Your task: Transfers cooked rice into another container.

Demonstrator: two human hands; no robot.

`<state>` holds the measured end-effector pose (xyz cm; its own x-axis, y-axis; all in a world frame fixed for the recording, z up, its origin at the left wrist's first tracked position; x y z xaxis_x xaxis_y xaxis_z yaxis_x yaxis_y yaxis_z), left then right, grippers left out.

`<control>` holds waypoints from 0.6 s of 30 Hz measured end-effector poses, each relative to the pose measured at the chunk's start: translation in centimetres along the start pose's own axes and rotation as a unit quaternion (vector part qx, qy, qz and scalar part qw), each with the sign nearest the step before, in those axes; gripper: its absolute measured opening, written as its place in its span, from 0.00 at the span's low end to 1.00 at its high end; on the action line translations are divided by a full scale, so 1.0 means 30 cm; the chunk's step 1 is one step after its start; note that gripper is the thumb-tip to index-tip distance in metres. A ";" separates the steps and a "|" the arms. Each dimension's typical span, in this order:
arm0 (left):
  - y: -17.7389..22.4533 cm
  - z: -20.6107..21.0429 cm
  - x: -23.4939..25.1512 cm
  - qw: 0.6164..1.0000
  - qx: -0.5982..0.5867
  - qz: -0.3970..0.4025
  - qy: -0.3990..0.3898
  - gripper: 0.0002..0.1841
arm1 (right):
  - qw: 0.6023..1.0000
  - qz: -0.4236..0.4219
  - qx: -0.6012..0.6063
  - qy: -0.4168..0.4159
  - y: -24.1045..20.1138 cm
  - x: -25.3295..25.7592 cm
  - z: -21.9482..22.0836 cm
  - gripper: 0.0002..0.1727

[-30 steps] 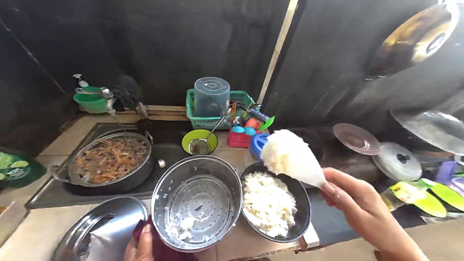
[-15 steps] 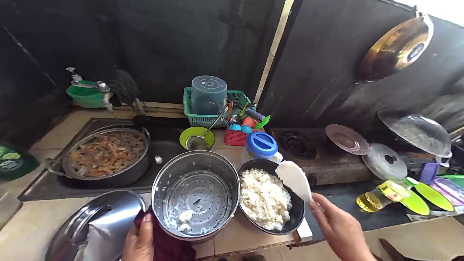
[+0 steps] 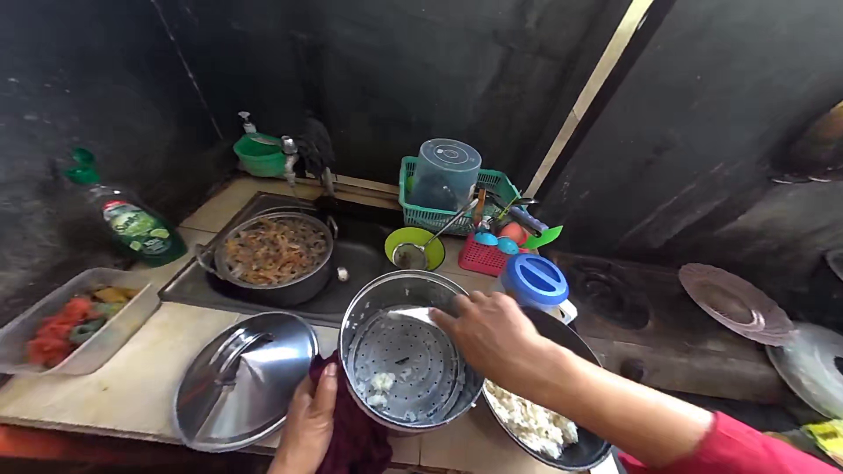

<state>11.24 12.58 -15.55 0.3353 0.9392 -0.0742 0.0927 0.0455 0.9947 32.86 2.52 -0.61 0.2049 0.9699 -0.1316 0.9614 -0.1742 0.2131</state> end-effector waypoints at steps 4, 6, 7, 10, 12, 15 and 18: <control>-0.014 0.003 0.004 1.000 -0.013 0.005 -0.003 0.27 | 0.997 -0.040 -0.035 -0.060 -0.095 0.124 0.062 0.27; -0.018 0.001 0.004 1.000 -0.023 0.006 -0.004 0.27 | 0.992 -0.050 -0.039 -0.110 -0.124 0.122 0.069 0.26; -0.021 0.000 0.003 0.999 -0.033 0.008 -0.006 0.28 | 0.989 -0.057 -0.042 -0.133 -0.131 0.107 0.069 0.26; -0.025 0.003 0.001 0.998 -0.054 0.012 -0.011 0.27 | 0.984 -0.078 -0.064 -0.145 -0.121 0.056 0.059 0.26; -0.027 0.006 0.003 0.998 -0.059 0.015 -0.012 0.27 | 0.987 -0.085 -0.066 -0.115 -0.107 0.060 0.039 0.26; -0.027 0.004 0.003 0.998 -0.055 0.012 -0.011 0.26 | 0.988 -0.111 -0.077 -0.076 -0.124 0.118 0.022 0.23; -0.028 0.000 0.006 0.998 -0.052 0.011 -0.018 0.28 | 0.981 -0.135 -0.107 -0.092 -0.142 0.173 0.010 0.17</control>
<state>11.23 12.70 -16.41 0.3698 0.9276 -0.0519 -0.0130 0.0610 0.9981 29.88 8.24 -2.49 -0.0036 0.9250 -0.3801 0.9287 0.1441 0.3418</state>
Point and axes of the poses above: each hand's wrist, its own x-axis towards the middle knuckle, its own z-axis out of the palm, y = z × x, the point moved 1 cm from there along x, towards the middle knuckle, and after that the axes turned 8 degrees about y, right-handed, at the moved point
